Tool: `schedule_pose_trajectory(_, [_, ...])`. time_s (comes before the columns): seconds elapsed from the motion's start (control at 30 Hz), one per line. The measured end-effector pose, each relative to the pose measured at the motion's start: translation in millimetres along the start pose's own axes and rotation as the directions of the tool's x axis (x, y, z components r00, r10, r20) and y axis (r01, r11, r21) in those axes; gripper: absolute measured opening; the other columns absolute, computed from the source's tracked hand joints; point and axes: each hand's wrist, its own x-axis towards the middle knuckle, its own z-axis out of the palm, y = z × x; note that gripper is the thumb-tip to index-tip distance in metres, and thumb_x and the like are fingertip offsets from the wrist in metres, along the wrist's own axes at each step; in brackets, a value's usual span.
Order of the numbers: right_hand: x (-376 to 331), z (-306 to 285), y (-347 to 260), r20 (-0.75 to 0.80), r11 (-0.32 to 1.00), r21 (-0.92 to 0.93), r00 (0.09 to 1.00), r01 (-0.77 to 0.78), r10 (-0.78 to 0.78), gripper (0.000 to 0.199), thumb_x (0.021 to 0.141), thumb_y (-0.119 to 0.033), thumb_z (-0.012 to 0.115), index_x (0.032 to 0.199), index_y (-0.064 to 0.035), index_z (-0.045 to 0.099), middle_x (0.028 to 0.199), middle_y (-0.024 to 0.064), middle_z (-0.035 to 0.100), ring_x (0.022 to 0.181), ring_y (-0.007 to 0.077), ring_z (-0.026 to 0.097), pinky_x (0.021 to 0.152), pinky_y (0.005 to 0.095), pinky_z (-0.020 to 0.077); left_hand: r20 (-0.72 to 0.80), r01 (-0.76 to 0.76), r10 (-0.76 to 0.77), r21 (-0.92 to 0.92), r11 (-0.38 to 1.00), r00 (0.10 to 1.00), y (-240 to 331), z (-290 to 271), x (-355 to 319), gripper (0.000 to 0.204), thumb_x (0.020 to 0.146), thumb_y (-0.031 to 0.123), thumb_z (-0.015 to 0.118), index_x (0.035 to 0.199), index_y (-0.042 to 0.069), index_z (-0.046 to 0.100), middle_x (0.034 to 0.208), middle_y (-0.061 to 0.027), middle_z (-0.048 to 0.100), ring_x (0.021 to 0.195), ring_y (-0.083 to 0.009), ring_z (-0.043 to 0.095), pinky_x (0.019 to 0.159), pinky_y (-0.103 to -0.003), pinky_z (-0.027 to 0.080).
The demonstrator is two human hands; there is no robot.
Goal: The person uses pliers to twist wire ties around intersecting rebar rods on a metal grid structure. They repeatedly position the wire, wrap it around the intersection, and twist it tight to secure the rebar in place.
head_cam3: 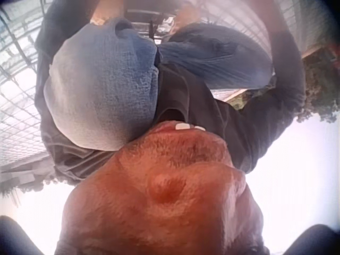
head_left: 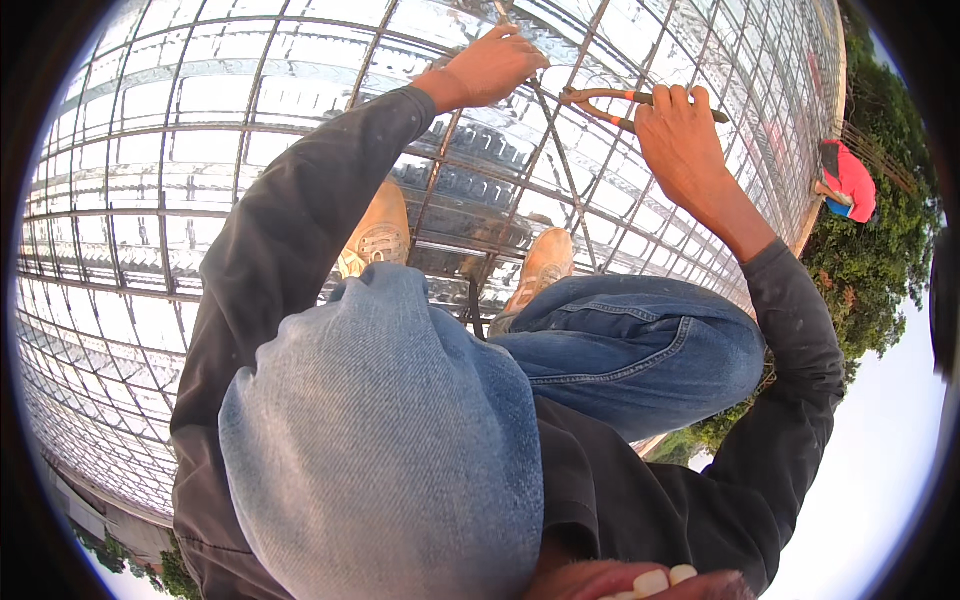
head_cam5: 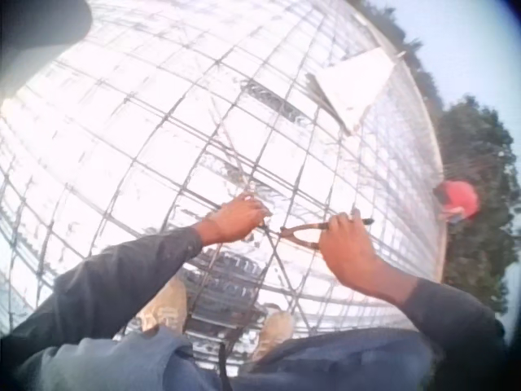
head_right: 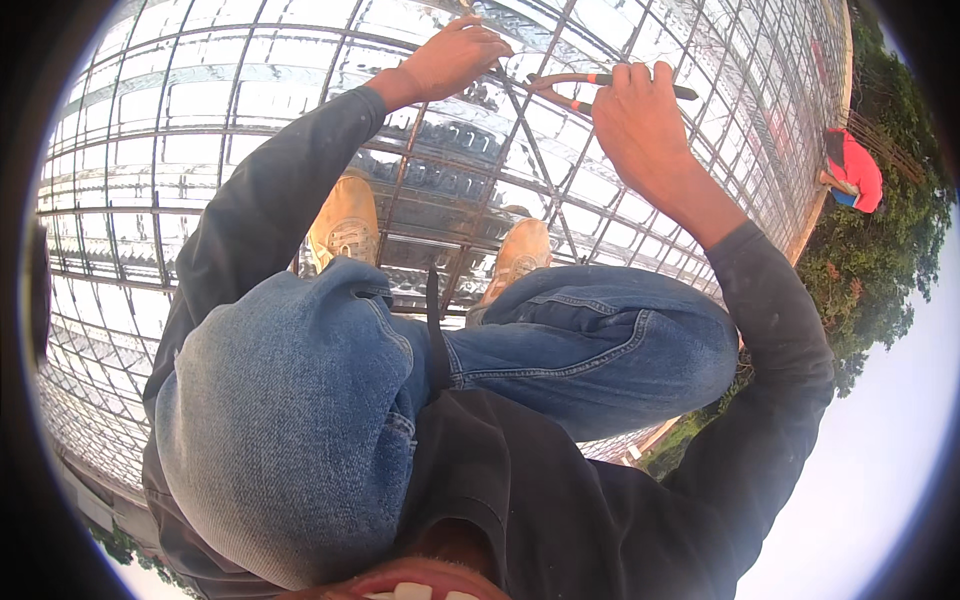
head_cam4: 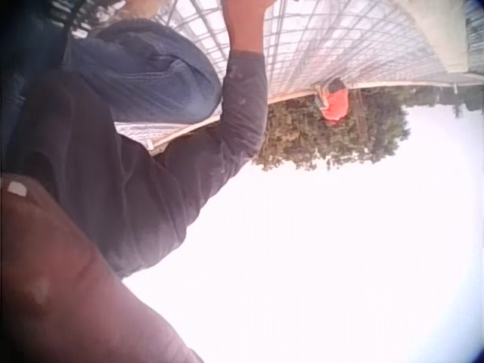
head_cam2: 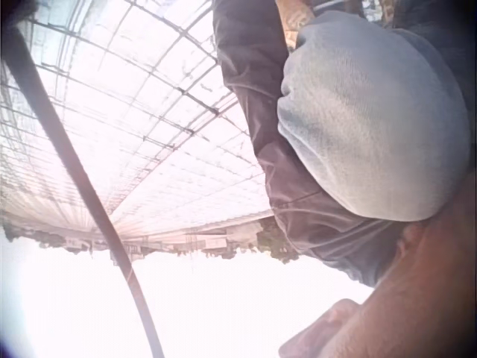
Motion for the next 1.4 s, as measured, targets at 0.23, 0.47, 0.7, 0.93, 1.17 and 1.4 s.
schedule_pose_trajectory(0.23, [26.6, -18.2, 1.1, 0.070, 0.995, -0.088, 0.996, 0.056, -0.050, 0.011, 0.090, -0.015, 0.071, 0.095, -0.0091, 0.079, 0.098, 0.0082, 0.066, 0.099, 0.0240, 0.061, 0.099, 0.0495, 0.0369, 0.079, 0.225, -0.210, -0.324, 0.919, 0.974, -5.6, 13.1, -3.2, 0.024, 0.107, 0.031, 0.064, 0.117, 0.018, 0.081, 0.109, -0.0024, 0.077, 0.114, -0.0247, 0.065, 0.108, -0.048, 0.043])
schedule_pose_trajectory(0.47, [43.3, -9.6, -2.7, 0.140, 0.998, -0.019, 0.988, 0.062, -0.059, 0.009, 0.088, -0.010, 0.072, 0.095, -0.0078, 0.078, 0.101, 0.0106, 0.066, 0.099, 0.0252, 0.062, 0.093, 0.0513, 0.0380, 0.082, 0.292, -0.284, -0.414, 0.862, 0.955, -3.8, 19.1, 7.6, 0.022, 0.103, 0.030, 0.068, 0.111, 0.014, 0.081, 0.110, -0.0035, 0.078, 0.110, -0.0272, 0.065, 0.099, -0.046, 0.048])
schedule_pose_trajectory(0.7, [51.8, 6.4, -6.2, 0.125, 0.999, -0.018, 0.991, 0.051, -0.048, 0.024, 0.091, -0.022, 0.073, 0.107, -0.0075, 0.082, 0.113, 0.0192, 0.070, 0.108, 0.0329, 0.066, 0.101, 0.0705, 0.0383, 0.005, 0.290, -0.326, -0.469, 0.834, 0.945, -5.3, 31.2, 8.4, 0.022, 0.103, 0.029, 0.069, 0.109, 0.011, 0.080, 0.108, -0.0060, 0.077, 0.106, -0.0307, 0.065, 0.097, -0.047, 0.050])
schedule_pose_trajectory(0.93, [57.5, -10.9, -11.5, 0.200, 0.996, -0.050, 0.978, 0.071, -0.059, 0.031, 0.090, -0.023, 0.075, 0.112, -0.0035, 0.081, 0.120, 0.0253, 0.069, 0.111, 0.0380, 0.067, 0.101, 0.0739, 0.0424, -0.100, 0.264, -0.347, -0.466, 0.844, 0.932, -2.9, 38.3, 3.4, 0.021, 0.103, 0.031, 0.067, 0.105, 0.015, 0.080, 0.089, -0.0083, 0.071, 0.096, -0.0300, 0.063, 0.088, -0.047, 0.048])
schedule_pose_trajectory(1.17, [54.6, 4.5, -3.2, 0.153, 0.996, 0.072, 0.987, 0.046, -0.057, 0.026, 0.088, -0.015, 0.077, 0.111, -0.0028, 0.076, 0.110, 0.0180, 0.073, 0.102, 0.0344, 0.073, 0.088, 0.0608, 0.0557, -0.107, 0.255, -0.349, -0.495, 0.831, 0.931, -1.8, 40.6, 6.6, 0.022, 0.103, 0.033, 0.067, 0.105, 0.016, 0.080, 0.088, -0.0051, 0.071, 0.095, -0.0280, 0.063, 0.088, -0.047, 0.048])
schedule_pose_trajectory(1.4, [52.3, 11.3, 7.5, 0.083, 0.985, 0.149, 0.991, 0.090, -0.103, 0.020, 0.094, -0.011, 0.070, 0.113, -0.0038, 0.067, 0.098, 0.0119, 0.071, 0.083, 0.0284, 0.075, 0.069, 0.0425, 0.0577, -0.114, 0.230, -0.316, -0.468, 0.853, 0.942, -2.4, 41.3, 5.3, 0.022, 0.104, 0.034, 0.067, 0.105, 0.016, 0.080, 0.086, -0.0045, 0.072, 0.097, -0.0275, 0.063, 0.089, -0.047, 0.048])
